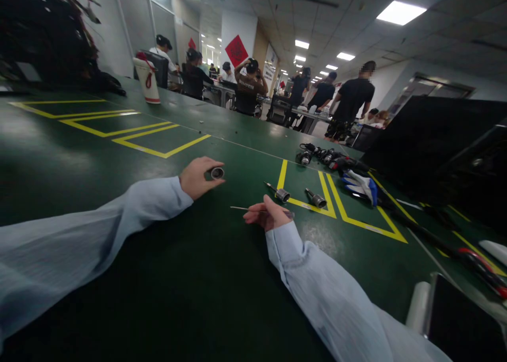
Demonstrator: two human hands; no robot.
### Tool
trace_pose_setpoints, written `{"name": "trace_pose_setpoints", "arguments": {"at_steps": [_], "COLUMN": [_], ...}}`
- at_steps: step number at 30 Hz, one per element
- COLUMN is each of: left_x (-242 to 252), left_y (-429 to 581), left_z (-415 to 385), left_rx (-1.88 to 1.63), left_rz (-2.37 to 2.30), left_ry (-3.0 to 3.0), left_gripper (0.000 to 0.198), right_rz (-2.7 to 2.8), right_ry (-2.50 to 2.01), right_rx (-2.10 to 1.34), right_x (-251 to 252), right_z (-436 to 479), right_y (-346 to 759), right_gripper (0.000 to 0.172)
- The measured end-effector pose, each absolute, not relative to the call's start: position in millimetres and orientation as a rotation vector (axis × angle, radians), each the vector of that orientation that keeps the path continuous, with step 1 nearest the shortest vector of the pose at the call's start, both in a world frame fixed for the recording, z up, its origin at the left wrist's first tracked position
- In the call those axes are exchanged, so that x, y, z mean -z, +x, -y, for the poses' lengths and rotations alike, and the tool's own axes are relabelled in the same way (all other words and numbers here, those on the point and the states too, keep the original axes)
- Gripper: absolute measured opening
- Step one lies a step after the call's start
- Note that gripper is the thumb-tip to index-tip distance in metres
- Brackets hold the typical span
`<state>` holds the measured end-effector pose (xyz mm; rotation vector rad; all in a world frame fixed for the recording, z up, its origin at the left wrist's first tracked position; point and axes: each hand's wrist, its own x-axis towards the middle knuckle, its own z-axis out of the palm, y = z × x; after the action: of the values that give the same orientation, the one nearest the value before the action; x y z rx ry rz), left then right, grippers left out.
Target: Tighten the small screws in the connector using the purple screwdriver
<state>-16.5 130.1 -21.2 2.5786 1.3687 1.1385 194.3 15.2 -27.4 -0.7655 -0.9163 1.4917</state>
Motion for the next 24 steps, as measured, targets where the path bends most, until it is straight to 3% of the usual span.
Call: {"name": "trace_pose_setpoints", "arguments": {"at_steps": [5, 12, 21, 24], "left_x": [19, 12, 21, 22], "left_y": [25, 40, 39, 37], "left_z": [-94, -87, -93, -92], "left_rx": [-1.074, -0.827, -0.690, -0.697], "left_rz": [-0.878, -0.804, -0.795, -0.809], "left_ry": [2.753, 2.391, 2.585, 2.706], "left_gripper": [0.035, 0.024, 0.021, 0.020], "right_rz": [0.807, 0.899, 1.395, 1.487], "right_ry": [-0.597, -0.592, -0.958, -1.000], "right_rx": [-1.539, -1.403, -0.611, -0.487], "right_x": [27, 30, 31, 30], "right_z": [-15, -18, -16, -21], "right_y": [207, 208, 185, 182], "right_gripper": [0.025, 0.015, 0.020, 0.021]}}
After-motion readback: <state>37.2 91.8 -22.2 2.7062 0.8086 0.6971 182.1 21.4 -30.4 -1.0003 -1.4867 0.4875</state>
